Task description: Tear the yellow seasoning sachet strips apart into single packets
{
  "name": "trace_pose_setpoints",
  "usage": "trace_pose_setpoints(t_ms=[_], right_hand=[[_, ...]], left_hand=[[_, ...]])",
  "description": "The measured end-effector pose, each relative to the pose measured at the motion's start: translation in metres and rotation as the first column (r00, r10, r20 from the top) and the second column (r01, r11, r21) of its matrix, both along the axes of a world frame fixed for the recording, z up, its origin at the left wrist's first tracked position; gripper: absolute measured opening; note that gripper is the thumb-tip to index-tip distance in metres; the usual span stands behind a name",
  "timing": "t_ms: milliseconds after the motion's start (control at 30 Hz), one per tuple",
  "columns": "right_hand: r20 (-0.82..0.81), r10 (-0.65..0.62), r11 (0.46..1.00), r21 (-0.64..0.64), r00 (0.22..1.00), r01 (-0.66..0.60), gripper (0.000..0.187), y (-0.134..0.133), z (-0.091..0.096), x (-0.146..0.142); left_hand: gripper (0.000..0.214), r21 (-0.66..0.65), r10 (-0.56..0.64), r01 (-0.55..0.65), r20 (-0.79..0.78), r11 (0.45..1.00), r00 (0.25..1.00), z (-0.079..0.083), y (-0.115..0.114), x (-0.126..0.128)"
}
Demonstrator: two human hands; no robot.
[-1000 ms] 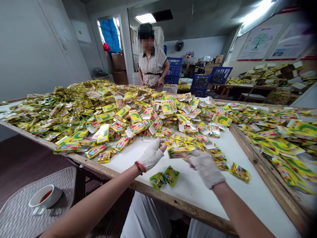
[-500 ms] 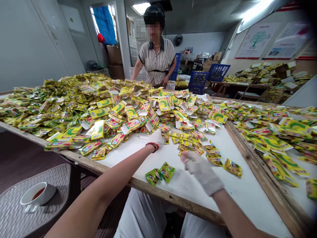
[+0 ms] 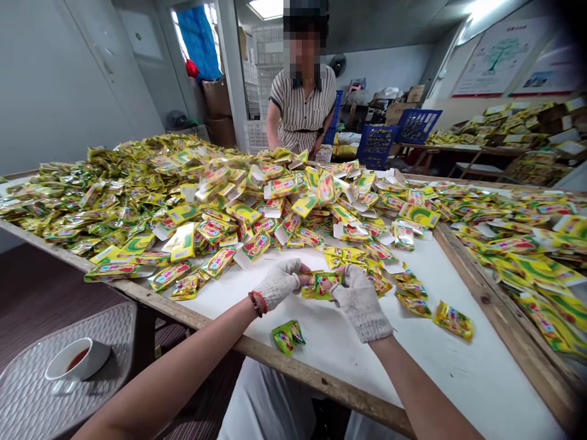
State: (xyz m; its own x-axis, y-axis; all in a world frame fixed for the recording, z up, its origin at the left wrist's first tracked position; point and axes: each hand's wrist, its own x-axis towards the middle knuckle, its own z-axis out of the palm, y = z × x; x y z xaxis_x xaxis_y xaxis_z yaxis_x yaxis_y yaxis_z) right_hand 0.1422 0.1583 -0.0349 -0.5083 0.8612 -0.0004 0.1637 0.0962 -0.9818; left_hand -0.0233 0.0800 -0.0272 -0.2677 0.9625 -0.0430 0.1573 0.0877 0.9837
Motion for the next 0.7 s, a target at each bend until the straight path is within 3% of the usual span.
trace_pose_setpoints(t_ms=[100, 200, 267, 367, 433, 467, 500, 533, 567, 633, 700], right_hand=[[0.112, -0.007, 0.993, 0.118, 0.994, -0.006, 0.032, 0.004, 0.001, 0.001], [0.255, -0.055, 0.934, 0.355, 0.965, -0.041, 0.025, 0.002, -0.004, 0.002], [0.297, -0.109, 0.898, 0.439, 0.948, -0.034, 0.03, 0.0, -0.007, 0.002], [0.332, -0.017, 0.919, 0.378, 0.943, -0.117, 0.038, -0.004, -0.008, 0.001], [0.352, 0.122, 0.933, 0.278, 0.928, -0.229, 0.034, -0.004, -0.005, 0.001], [0.351, 0.168, 0.934, 0.242, 0.921, -0.262, 0.03, -0.004, -0.004, 0.002], [0.339, 0.184, 0.94, 0.213, 0.923, -0.265, 0.027, -0.004, -0.002, 0.002], [0.32, 0.171, 0.954, 0.181, 0.932, -0.237, 0.025, -0.004, 0.0, 0.003], [0.299, 0.144, 0.971, 0.143, 0.944, -0.193, 0.024, -0.004, 0.002, 0.004], [0.249, 0.086, 0.993, 0.062, 0.965, -0.105, 0.025, -0.004, 0.005, 0.004], [0.189, 0.048, 0.998, 0.019, 0.981, -0.053, 0.027, -0.005, 0.007, 0.004]], left_hand=[[0.019, 0.053, -0.07, 0.063, 0.146, 0.997, 0.987, -0.001, 0.0, 0.008], [0.018, 0.069, -0.099, 0.092, 0.102, 0.993, 0.99, -0.006, 0.0, 0.011], [0.017, 0.054, -0.108, 0.103, 0.101, 0.993, 0.989, -0.01, -0.001, 0.012], [0.018, 0.023, -0.123, 0.122, 0.033, 0.992, 0.992, -0.007, -0.004, 0.014], [0.016, 0.031, -0.126, 0.134, -0.2, 0.99, 0.972, 0.002, -0.008, 0.007], [0.015, 0.046, -0.101, 0.129, -0.386, 0.991, 0.917, 0.008, -0.011, 0.0], [0.014, 0.063, -0.054, 0.111, -0.583, 0.992, 0.811, 0.014, -0.014, -0.01], [0.015, 0.085, 0.016, 0.077, -0.769, 0.993, 0.639, 0.02, -0.018, -0.023], [0.02, 0.085, 0.061, 0.039, -0.906, 0.996, 0.42, 0.025, -0.022, -0.038], [0.031, 0.085, 0.087, -0.085, -0.996, 0.993, 0.02, 0.03, -0.029, -0.07], [0.036, 0.046, 0.032, -0.065, -0.978, 0.997, -0.204, 0.03, -0.034, -0.096]])
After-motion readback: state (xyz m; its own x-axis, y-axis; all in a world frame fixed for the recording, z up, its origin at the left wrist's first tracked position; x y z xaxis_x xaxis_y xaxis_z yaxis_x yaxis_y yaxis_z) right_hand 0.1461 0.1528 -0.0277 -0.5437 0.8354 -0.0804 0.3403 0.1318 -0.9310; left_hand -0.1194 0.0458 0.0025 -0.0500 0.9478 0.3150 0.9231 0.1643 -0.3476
